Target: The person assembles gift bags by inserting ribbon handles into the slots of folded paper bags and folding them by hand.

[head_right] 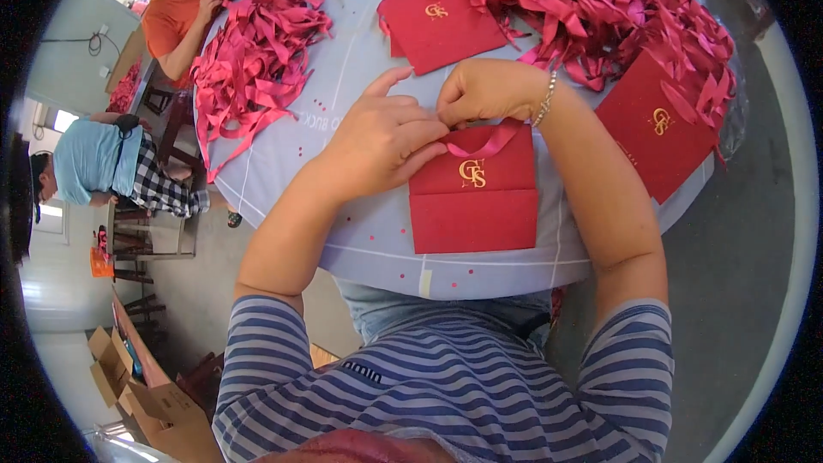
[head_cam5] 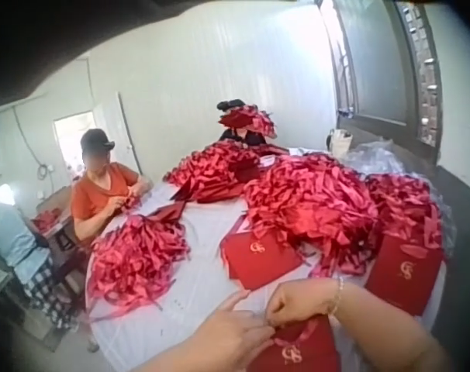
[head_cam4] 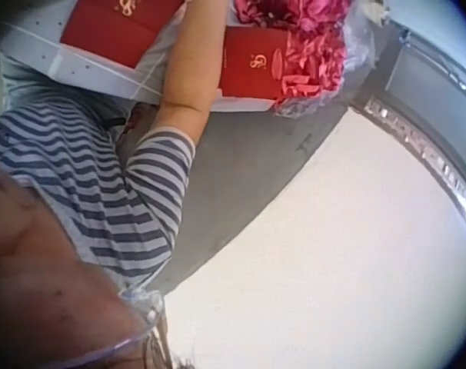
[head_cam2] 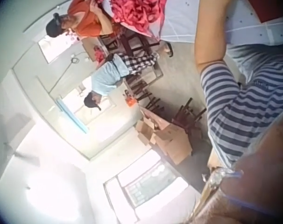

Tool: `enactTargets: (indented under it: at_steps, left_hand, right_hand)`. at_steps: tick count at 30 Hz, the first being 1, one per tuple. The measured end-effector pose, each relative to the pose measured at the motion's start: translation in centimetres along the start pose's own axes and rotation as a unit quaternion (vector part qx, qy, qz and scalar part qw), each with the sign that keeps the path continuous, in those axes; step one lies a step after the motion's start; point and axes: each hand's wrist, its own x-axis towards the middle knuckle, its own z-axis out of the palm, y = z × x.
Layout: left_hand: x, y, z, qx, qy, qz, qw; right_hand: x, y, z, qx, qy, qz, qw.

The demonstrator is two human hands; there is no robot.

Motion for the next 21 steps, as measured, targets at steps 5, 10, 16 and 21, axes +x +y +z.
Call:
enactTargets:
  at_steps: [5,10,16,21]
  left_hand:
    - [0.1,0.2,0.1,0.048,-0.024,0.028,0.998]
    - [0.4,0.6,-0.2,0.087,-0.022,0.055,0.994]
    - [0.6,0.7,-0.2,0.086,-0.032,0.033,0.995]
    - [0.1,-0.4,0.0,-0.006,-0.001,-0.048,0.999]
  right_hand:
    - [0.0,0.0,-0.1,-0.023,-0.020,0.005,1.000]
    - [1.1,0.6,-0.1,0.008,-0.031,0.004,0.999]
    - [1.1,0.5,0.5,0.050,-0.007,0.011,0.999]
    - [1.9,1.3,1.0,0.109,0.043,0.013,0.993]
